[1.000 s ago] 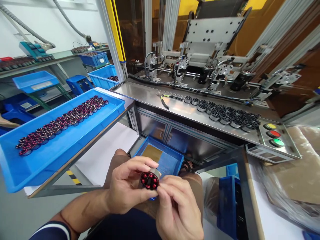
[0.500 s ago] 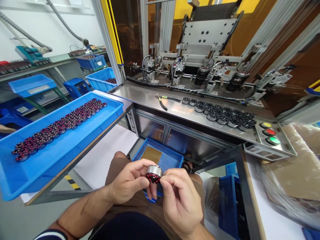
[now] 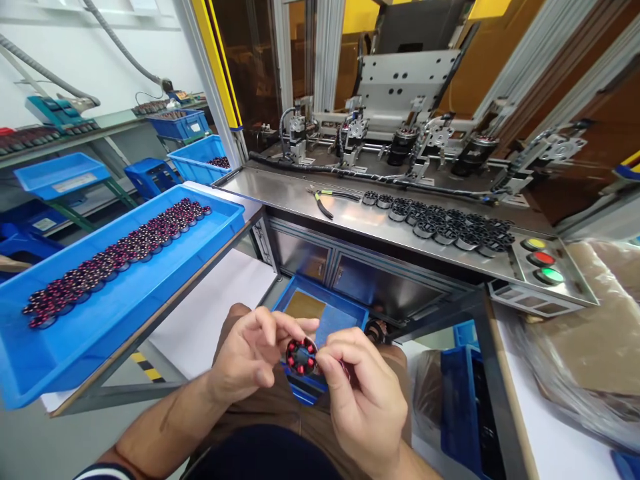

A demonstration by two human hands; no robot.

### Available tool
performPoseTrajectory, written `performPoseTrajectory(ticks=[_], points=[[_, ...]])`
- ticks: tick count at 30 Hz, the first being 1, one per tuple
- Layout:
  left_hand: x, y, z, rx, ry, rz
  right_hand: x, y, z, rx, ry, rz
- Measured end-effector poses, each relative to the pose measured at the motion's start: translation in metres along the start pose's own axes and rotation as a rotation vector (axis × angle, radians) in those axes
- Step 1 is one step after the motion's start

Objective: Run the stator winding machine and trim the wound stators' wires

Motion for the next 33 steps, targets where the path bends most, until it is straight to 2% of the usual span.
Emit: performPoseTrajectory(ticks=[2,3,6,8,11,15,18,20,22,23,25,27,28,30,33], points=[[0.008,-0.001,0.003,-0.021,0.003,0.082,0.001,0.000,0.003,0.035,0.014,0.071],[0.013,-0.001,0.004,0.011,-0.010,0.149,0.001,0.000,0.004,0.051,0.030,0.103],[0.027,0.002,0.000,0.242,0.001,0.345,0.002,-0.002,0.009,0.087,0.100,0.188],[0.029,0.004,-0.002,0.318,0.033,0.361,0.004,-0.004,0.011,0.097,0.132,0.233],[0.025,0.005,-0.003,0.254,0.035,0.296,0.005,-0.005,0.011,0.065,0.156,0.242],[0.013,0.003,-0.007,0.137,0.029,0.182,0.001,-0.001,0.009,-0.003,0.164,0.129],[0.003,0.000,-0.008,0.107,0.059,0.047,-0.002,0.001,0.007,0.008,0.107,0.082],[0.001,-0.002,-0.008,0.086,0.115,0.012,-0.002,0.001,0.007,0.040,0.074,0.097],[0.006,-0.003,-0.004,0.024,0.136,0.067,0.000,0.000,0.008,0.079,0.068,0.149],[0.012,-0.003,-0.003,0.011,0.127,0.136,0.001,-0.001,0.009,0.091,0.079,0.174],[0.025,-0.002,-0.004,0.073,0.103,0.312,0.002,-0.003,0.011,0.099,0.121,0.221],[0.035,0.001,-0.006,0.174,0.110,0.425,0.004,-0.005,0.013,0.094,0.141,0.260],[0.037,0.002,-0.006,0.195,0.122,0.434,0.004,-0.006,0.015,0.094,0.131,0.275],[0.036,0.001,-0.005,0.155,0.128,0.384,0.004,-0.006,0.017,0.126,0.078,0.287],[0.031,0.001,-0.003,0.106,0.104,0.342,-0.001,-0.006,0.021,0.222,-0.012,0.230]])
Point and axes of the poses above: each hand's wrist, its own y-axis away from the middle knuckle, its own z-axis out of the back of the hand, x = y × z, the point moved 4 cm from there along -y, towards the middle knuckle, and after that the axes turned 5 degrees about -x, right-handed, at the moved point
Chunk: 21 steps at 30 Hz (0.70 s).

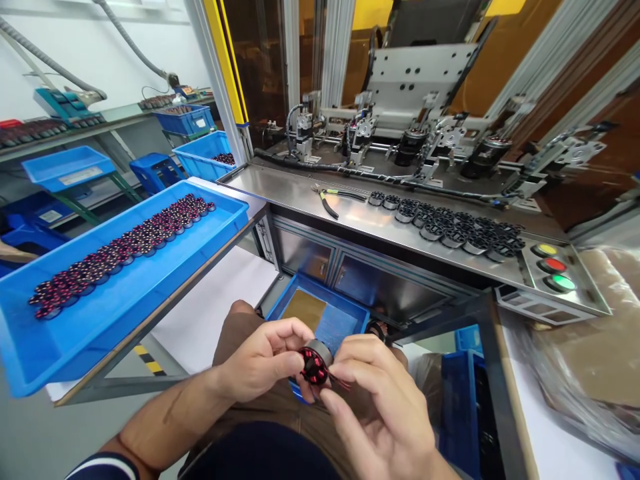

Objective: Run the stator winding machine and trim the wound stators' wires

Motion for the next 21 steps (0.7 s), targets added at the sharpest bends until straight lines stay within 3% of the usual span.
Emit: performPoseTrajectory(ticks=[4,11,17,19,21], points=[[-0.003,0.002,0.000,-0.022,-0.017,0.010,-0.005,0.001,0.006,0.054,-0.055,-0.064],[-0.001,0.002,0.000,-0.049,-0.035,0.023,0.004,-0.009,0.008,0.094,0.065,-0.031],[-0.018,0.003,-0.004,-0.047,0.058,-0.166,0.009,-0.017,0.008,0.044,0.150,-0.145],[-0.023,0.000,-0.003,-0.052,0.153,-0.236,0.008,-0.022,0.009,0.064,0.160,-0.161],[-0.021,-0.006,0.001,-0.065,0.195,-0.224,0.006,-0.023,0.009,0.117,0.148,-0.120]])
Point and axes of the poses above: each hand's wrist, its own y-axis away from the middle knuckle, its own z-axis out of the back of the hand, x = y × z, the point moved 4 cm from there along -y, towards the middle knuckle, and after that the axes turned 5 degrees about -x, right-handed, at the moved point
